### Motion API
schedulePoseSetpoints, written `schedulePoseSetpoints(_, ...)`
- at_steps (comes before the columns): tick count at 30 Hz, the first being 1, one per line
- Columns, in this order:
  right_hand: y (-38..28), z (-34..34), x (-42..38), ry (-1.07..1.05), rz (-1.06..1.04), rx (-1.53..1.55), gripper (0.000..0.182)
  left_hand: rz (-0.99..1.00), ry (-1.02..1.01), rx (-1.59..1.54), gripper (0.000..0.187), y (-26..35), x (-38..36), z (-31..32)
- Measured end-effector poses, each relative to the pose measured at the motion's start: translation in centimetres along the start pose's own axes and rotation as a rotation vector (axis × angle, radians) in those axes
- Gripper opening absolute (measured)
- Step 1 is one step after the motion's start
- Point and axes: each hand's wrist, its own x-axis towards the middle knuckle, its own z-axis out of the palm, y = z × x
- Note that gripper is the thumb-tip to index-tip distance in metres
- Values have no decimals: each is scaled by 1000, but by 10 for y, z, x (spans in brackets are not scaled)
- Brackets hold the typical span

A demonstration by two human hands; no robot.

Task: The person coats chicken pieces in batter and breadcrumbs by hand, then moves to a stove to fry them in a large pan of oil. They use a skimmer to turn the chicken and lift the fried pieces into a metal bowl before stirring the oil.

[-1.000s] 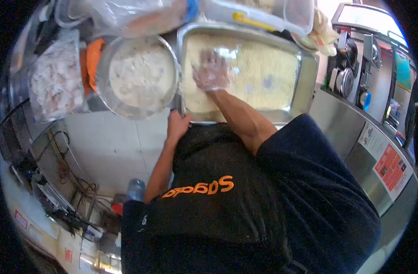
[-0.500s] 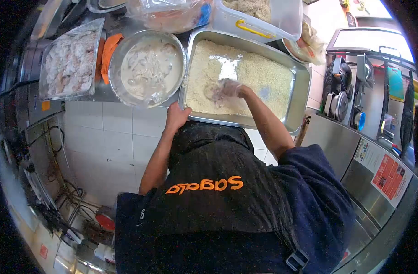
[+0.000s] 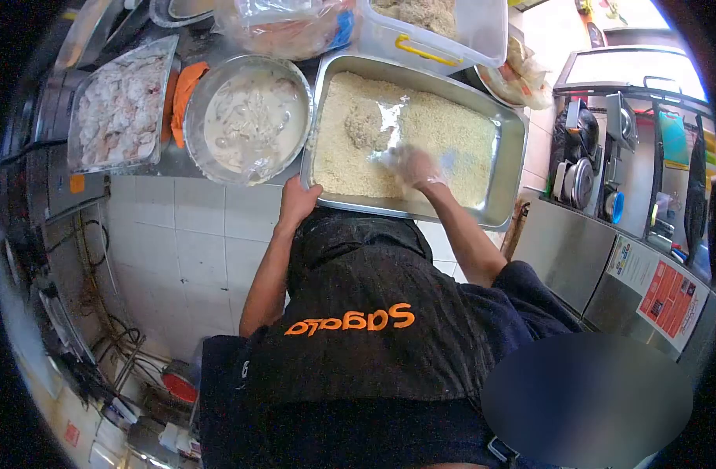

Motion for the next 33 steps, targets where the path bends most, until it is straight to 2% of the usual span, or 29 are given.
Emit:
schedulePoseSetpoints(2, 11, 26, 6, -321, 12, 56, 58, 18, 3, 2, 28, -2, -1, 0)
schedulePoseSetpoints(3, 16, 48, 18, -318, 12, 57, 58, -40, -24, -20, 28, -1, 0, 0)
schedulePoseSetpoints(4, 15, 78, 34, -174, -69, 255, 59, -100, -49, -43, 28, -1, 0, 0)
schedulePoseSetpoints(5, 8, 95, 47, -27, -151, 454, 60, -99, -46, -39, 28, -1, 0, 0)
schedulePoseSetpoints(6, -6, 99, 56, -25, -152, 458, 60, -45, -35, -35, 28, -3, -1, 1)
schedulePoseSetpoints(8, -28, 99, 77, -494, 97, 959, 61, 19, -21, -24, 28, -7, 2, 2)
schedulePoseSetpoints(11, -21, 93, 87, -439, 32, 983, 52, 38, -35, -60, 28, -12, 4, 1)
schedulePoseSetpoints(12, -21, 72, 90, -403, 96, 769, 48, 16, -55, -25, 29, -9, 4, 0)
schedulePoseSetpoints(14, -18, 53, 78, 398, -204, 120, 43, -21, -69, 4, 29, -5, 0, 0)
schedulePoseSetpoints(15, -14, 37, 92, 204, -88, 245, 41, -13, -23, -2, 29, -4, -2, 1)
schedulePoseSetpoints(17, -9, 52, 115, 389, -163, 16, 31, 3, 19, -8, 29, -2, -1, 1)
schedulePoseSetpoints(19, 0, 55, 134, 420, -134, -110, 32, -28, -38, 3, 32, -1, 1, -2)
schedulePoseSetpoints(21, 22, 53, 140, 376, -116, -191, 34, -95, -108, 18, 38, -73, 32, 30)
schedulePoseSetpoints(23, 40, 54, 142, 375, -251, -274, 35, 116, 31, 31, 45, -63, 21, 37)
schedulePoseSetpoints(24, 47, 36, 152, 217, -340, -266, 48, -61, 10, 12, 45, -38, 9, 27)
schedulePoseSetpoints(25, 86, 42, 194, 345, -466, -502, 53, -80, -8, -52, 45, -37, 9, 27)
schedulePoseSetpoints(26, 100, 39, 215, 214, -424, -289, 57, -101, -25, -116, 44, -36, 11, 28)
schedulePoseSetpoints(27, 80, 15, 186, 292, -374, -256, 56, -10, 7, -266, 41, -39, 10, 38)
schedulePoseSetpoints(28, 44, -8, 176, 298, -492, -388, 50, 134, 117, -119, 36, -52, 26, 47)
schedulePoseSetpoints(29, 8, -31, 132, 168, -578, -122, 44, 15, -3, -148, 32, -31, 11, 21)
schedulePoseSetpoints(30, 4, -29, 136, 295, -487, -399, 39, 62, 5, -75, 32, -35, 14, 23)
schedulePoseSetpoints(31, 5, -21, 141, 285, -377, -565, 36, 111, -9, 5, 34, -39, 19, 24)
schedulePoseSetpoints(33, -4, -15, 125, 252, -381, -453, 38, 36, 31, -65, 32, -19, -2, 9)
